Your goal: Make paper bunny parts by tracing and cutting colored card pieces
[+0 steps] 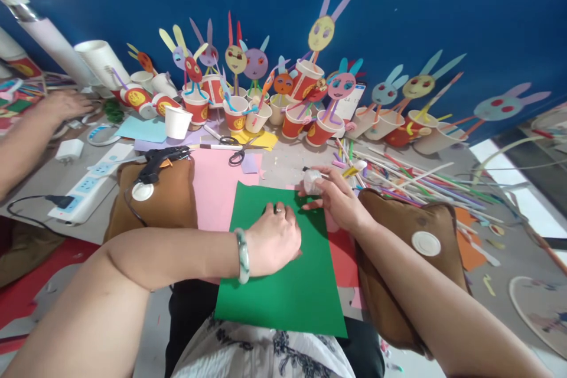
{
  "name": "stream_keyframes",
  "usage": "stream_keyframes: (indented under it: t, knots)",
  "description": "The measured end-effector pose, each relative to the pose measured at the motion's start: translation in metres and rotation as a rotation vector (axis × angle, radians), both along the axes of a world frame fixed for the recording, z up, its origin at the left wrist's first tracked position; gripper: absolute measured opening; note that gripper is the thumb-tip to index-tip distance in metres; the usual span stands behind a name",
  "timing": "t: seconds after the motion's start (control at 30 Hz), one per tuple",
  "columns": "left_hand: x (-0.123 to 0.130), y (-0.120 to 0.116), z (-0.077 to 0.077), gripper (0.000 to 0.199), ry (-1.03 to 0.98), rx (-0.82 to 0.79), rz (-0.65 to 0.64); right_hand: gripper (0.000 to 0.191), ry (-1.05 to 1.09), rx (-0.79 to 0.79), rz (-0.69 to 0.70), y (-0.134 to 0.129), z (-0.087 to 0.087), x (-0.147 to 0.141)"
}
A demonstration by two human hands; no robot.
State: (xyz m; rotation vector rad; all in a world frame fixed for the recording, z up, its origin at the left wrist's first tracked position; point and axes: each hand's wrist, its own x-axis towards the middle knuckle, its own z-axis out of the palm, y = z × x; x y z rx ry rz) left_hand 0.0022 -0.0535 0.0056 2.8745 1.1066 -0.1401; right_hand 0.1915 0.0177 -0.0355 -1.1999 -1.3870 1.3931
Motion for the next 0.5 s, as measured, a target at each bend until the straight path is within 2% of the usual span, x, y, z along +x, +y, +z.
stream_keyframes:
  t: [0.07, 0.17, 0.2, 0.3, 0.37, 0.5]
  knots:
    - [0.0, -0.009, 0.002, 0.08, 0.079, -0.042, 0.0, 0.034, 0.017, 0.03, -0.007, -0.001, 0.003, -0.001]
    - [-0.002, -0.012, 0.006, 0.101, 0.133, -0.119, -0.023, 0.045, 0.027, 0.278, -0.158, -0.001, 0.008, -0.002]
    - [-0.004, -0.011, 0.007, 0.107, 0.14, -0.147, -0.037, 0.049, 0.043, 0.304, -0.155, -0.001, 0.009, -0.001]
    - [-0.009, -0.008, 0.01, 0.128, 0.15, -0.219, -0.091, 0.051, 0.058, 0.158, 0.047, -0.001, 0.009, 0.001]
    - [-0.011, -0.007, 0.01, 0.134, 0.15, -0.245, -0.121, 0.059, -0.033, 0.145, 0.102, -0.001, 0.007, 0.001]
    - [-0.009, -0.008, 0.0, 0.131, 0.073, -0.217, -0.176, 0.082, -0.347, 0.445, 0.034, -0.008, 0.003, 0.0]
